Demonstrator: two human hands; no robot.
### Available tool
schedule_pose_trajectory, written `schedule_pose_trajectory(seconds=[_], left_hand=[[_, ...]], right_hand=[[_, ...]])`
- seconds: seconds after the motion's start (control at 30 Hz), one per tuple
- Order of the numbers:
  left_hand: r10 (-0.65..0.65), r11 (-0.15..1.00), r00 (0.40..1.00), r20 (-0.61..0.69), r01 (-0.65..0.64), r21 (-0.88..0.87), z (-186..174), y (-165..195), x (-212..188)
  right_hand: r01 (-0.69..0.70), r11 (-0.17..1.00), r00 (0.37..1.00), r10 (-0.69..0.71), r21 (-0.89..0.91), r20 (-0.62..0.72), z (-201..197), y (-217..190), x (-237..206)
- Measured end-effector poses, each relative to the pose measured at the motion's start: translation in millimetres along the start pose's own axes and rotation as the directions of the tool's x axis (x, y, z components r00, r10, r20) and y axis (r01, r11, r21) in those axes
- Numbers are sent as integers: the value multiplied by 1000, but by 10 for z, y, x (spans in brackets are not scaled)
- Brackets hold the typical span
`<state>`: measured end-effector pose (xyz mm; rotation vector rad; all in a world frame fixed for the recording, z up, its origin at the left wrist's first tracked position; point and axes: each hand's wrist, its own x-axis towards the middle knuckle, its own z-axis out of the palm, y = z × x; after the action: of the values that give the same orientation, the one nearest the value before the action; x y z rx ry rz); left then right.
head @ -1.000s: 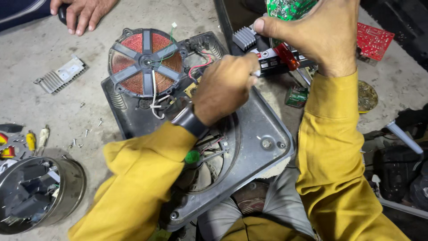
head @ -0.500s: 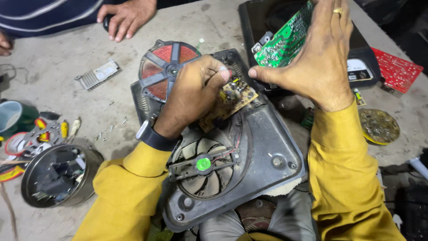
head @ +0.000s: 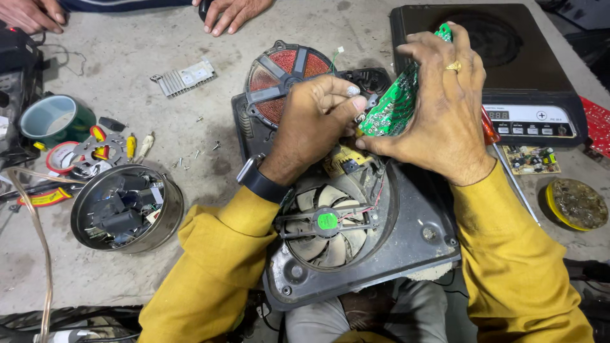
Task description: The person removes a heatsink from a green circuit board using a screwdriver, then uses a soldering iron to work on the board's solder points. They reattach the heatsink and secure it with screws.
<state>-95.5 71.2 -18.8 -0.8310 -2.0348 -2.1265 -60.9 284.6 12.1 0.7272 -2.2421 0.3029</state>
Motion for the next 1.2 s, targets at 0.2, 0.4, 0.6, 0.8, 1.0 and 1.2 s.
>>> schedule_pose_trajectory(seconds=[0.2,0.4,0.6,0.8,1.0,1.2], left_hand=[[54,987,998,12,-55,152,-80,76,-46],[32,980,999,25,-36,196,-99,84,-53],[48,967,997,64,-63,249,-118,107,-65],[350,687,922,168,-374,623,-33,252,-189],[352,459,921,165,-323,827,236,315,-277],[470,79,825,314,-393,916,527,186,-68]], right_hand=[[-9,1000,1000,9,-17,-21,14,1,3],[7,1000,1000,-7,-2,2,48,-17,5],[0,1000,1000,0,4,10,82,9,-12],[-82,995,995,79,61,58,53,-28,27],[17,991,1000,-13,-132,29,2,-46,-36],[-26,935,998,7,-354,-56,-122,161,-158]])
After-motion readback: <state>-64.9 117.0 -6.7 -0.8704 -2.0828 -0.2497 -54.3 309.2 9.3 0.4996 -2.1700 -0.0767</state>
